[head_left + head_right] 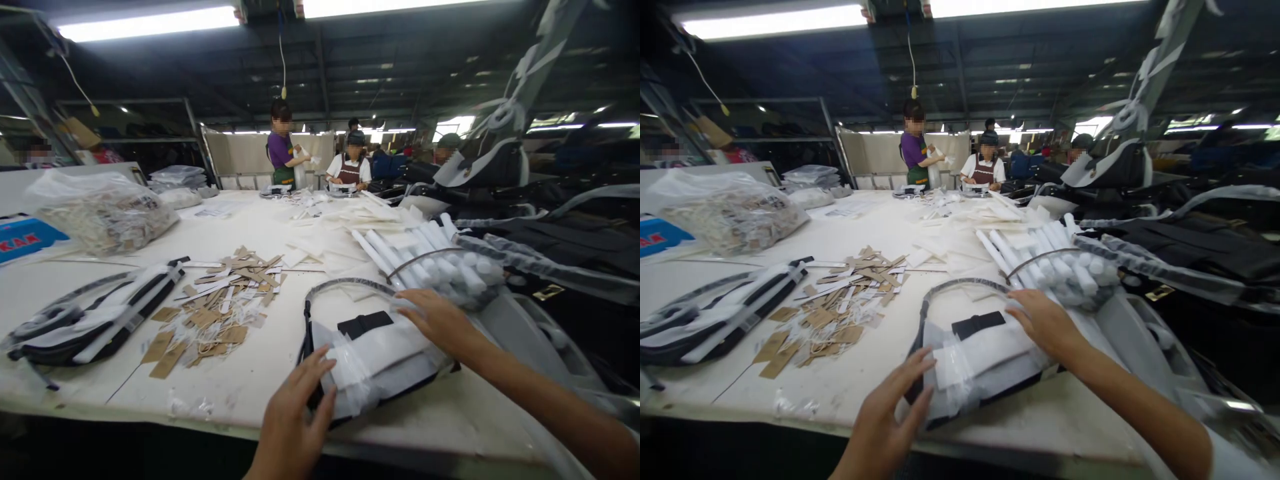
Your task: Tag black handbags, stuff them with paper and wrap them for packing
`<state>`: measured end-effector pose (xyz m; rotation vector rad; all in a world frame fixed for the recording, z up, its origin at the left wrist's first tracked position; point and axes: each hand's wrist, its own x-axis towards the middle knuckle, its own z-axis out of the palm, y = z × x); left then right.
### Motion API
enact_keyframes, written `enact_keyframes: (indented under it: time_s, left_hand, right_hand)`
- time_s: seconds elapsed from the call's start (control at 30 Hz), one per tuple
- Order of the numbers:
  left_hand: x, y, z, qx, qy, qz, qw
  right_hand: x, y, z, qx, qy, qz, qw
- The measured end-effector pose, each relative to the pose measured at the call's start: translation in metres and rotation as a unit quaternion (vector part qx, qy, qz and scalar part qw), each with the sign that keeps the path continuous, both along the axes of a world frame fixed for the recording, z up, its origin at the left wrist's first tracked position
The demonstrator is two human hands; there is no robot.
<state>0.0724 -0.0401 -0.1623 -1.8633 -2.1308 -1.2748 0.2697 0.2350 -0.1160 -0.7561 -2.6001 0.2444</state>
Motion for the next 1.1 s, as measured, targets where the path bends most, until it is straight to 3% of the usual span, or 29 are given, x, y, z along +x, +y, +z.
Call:
enact_keyframes:
  time_s: [0.1, 0.23, 0.3, 0.4, 0.5, 0.63, 0.73, 0.83, 0.9, 0.97, 1.1]
  left_hand:
    - [-0.025, 0.008, -0.006, -0.013, -0.150, 0.072, 0.986]
    - [-0.033, 0.030, -0.021, -0.078, -0.400, 0.086, 0.909]
    - [-0.029, 0.038, -0.024, -0.075, -0.440, 0.095, 0.890]
    - [-0.023, 0.038, -0.020, -0.031, -0.428, 0.103, 0.897]
    - [-0.023, 0.028, 0.000, 0.053, -0.376, 0.111, 0.919]
    - [-0.031, 0.014, 0.044, 0.158, -0.336, 0.087, 0.925]
    - [-0.043, 0.014, 0.076, 0.182, -0.339, 0.048, 0.922]
    - [-0.055, 0.026, 0.105, 0.163, -0.382, 0.009, 0.909]
    - [-0.057, 0.036, 0.123, 0.132, -0.418, -0.040, 0.898]
    - [-0.053, 0.045, 0.138, 0.101, -0.424, -0.090, 0.895]
    - [-0.035, 0.053, 0.151, 0.054, -0.349, -0.120, 0.928]
  right_hand:
    - [0.053, 0.007, -0.016, 0.012, -0.033, -0.129, 0.991]
    - [0.073, 0.001, -0.037, -0.063, -0.053, -0.162, 0.983]
    - [0.069, -0.007, -0.041, -0.089, -0.020, -0.167, 0.982]
    - [0.060, -0.020, -0.038, -0.121, 0.041, -0.171, 0.977]
    - [0.052, -0.028, -0.031, -0.134, 0.116, -0.172, 0.969]
    - [0.033, -0.027, -0.031, -0.160, 0.207, -0.155, 0.953]
    - [0.018, -0.032, -0.034, -0.135, 0.245, -0.156, 0.947]
    - [0.004, -0.048, -0.025, -0.091, 0.304, -0.129, 0.939]
    - [-0.008, -0.062, -0.009, -0.141, 0.336, -0.067, 0.929]
    - [-0.023, -0.073, 0.012, -0.242, 0.342, 0.008, 0.908]
    - [-0.058, -0.084, 0.054, -0.430, 0.359, 0.135, 0.817]
